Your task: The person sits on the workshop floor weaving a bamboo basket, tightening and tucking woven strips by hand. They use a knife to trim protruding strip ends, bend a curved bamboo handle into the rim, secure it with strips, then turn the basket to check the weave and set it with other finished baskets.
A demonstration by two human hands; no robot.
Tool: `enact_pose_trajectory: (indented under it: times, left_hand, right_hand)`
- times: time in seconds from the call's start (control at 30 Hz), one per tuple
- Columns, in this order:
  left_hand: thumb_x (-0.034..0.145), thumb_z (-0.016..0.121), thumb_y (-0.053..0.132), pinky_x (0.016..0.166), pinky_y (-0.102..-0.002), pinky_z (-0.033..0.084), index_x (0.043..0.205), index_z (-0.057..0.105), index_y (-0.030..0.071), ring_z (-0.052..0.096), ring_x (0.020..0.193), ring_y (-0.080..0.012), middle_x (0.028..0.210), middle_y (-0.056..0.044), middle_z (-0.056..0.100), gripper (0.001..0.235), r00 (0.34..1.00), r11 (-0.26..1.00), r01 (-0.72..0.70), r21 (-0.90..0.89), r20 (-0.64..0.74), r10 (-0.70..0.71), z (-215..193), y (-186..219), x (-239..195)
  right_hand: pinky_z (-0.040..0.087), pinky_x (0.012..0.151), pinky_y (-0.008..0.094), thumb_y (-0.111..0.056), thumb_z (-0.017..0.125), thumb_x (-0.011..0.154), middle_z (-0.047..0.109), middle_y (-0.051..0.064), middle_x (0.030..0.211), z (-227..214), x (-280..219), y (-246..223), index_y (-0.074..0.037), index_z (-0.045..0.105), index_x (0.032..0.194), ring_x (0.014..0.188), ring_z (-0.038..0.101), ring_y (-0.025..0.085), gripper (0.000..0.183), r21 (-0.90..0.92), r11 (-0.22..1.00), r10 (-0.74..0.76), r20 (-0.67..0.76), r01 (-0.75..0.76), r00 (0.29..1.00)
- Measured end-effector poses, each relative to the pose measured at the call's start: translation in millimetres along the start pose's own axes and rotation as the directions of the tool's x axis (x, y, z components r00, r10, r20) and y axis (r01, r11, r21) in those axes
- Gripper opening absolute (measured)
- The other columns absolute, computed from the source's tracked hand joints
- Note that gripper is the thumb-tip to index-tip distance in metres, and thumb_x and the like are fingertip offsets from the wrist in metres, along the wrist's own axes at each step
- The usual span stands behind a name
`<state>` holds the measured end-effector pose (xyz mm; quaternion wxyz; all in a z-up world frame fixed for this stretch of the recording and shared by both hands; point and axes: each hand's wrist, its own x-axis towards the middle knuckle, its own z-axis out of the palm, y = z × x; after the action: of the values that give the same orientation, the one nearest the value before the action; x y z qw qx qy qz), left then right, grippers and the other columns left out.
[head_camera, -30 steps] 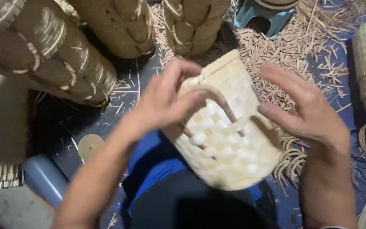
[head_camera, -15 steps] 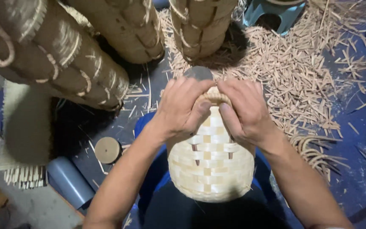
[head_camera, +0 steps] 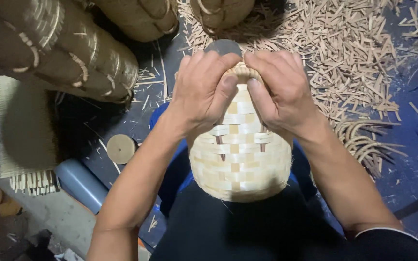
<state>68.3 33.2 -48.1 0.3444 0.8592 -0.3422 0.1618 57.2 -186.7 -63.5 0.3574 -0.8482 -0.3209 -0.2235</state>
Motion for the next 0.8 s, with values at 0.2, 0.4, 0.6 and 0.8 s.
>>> enact_pose_trajectory:
  times: [0.2, 0.4, 0.6, 0.8]
  left_hand:
    - [0.111, 0.050, 0.028, 0.086, -0.042, 0.039, 0.128, 0.063, 0.008, 0.054, 0.093, -0.0287, 0.097, -0.008, 0.058, 0.029, 0.999, 0.999, 0.040, 0.009, 0.017, -0.040, 1, -5, 0]
    - [0.111, 0.050, 0.029, 0.092, -0.043, 0.045, 0.127, 0.061, 0.007, 0.062, 0.104, -0.0317, 0.108, -0.010, 0.064, 0.029, 0.998, 0.998, 0.050, -0.049, -0.025, -0.051, -6, -13, -1]
    - [0.106, 0.048, 0.035, 0.070, -0.032, 0.051, 0.126, 0.062, 0.002, 0.060, 0.073, -0.0164, 0.087, -0.003, 0.065, 0.041, 0.807, 0.809, 0.478, -0.342, -0.192, -0.558, -34, -19, -31]
    - [0.108, 0.051, 0.040, 0.090, -0.027, 0.047, 0.133, 0.054, -0.005, 0.056, 0.103, -0.0136, 0.116, -0.005, 0.061, 0.052, 0.845, 0.599, 0.345, -0.722, -0.039, -0.534, 14, -26, -97]
  right_hand:
    - [0.047, 0.097, 0.039, -0.002, 0.067, 0.101, 0.069, 0.018, 0.126, 4, 1, 3, 0.004, 0.066, 0.131, 0.108, 0.064, 0.031, 0.031, 0.008, 1.000, 0.012, 0.000, -0.012, 1.000]
    - [0.045, 0.111, 0.044, -0.006, 0.066, 0.101, 0.068, 0.019, 0.132, -1, 14, 1, 0.005, 0.064, 0.135, 0.121, 0.065, 0.034, 0.035, 0.005, 1.000, -0.011, 0.035, 0.011, 0.999]
    - [0.037, 0.122, 0.045, -0.022, 0.048, 0.108, 0.047, 0.025, 0.161, -29, -56, 52, 0.004, 0.048, 0.152, 0.146, 0.051, 0.036, 0.051, 0.232, 0.844, 0.492, 0.022, -0.483, 0.870]
    - [0.041, 0.116, 0.044, -0.062, 0.025, 0.104, 0.053, 0.022, 0.150, -19, -126, 76, 0.001, 0.052, 0.146, 0.134, 0.055, 0.035, 0.080, 0.865, -0.196, 0.805, 0.411, -0.462, 0.428]
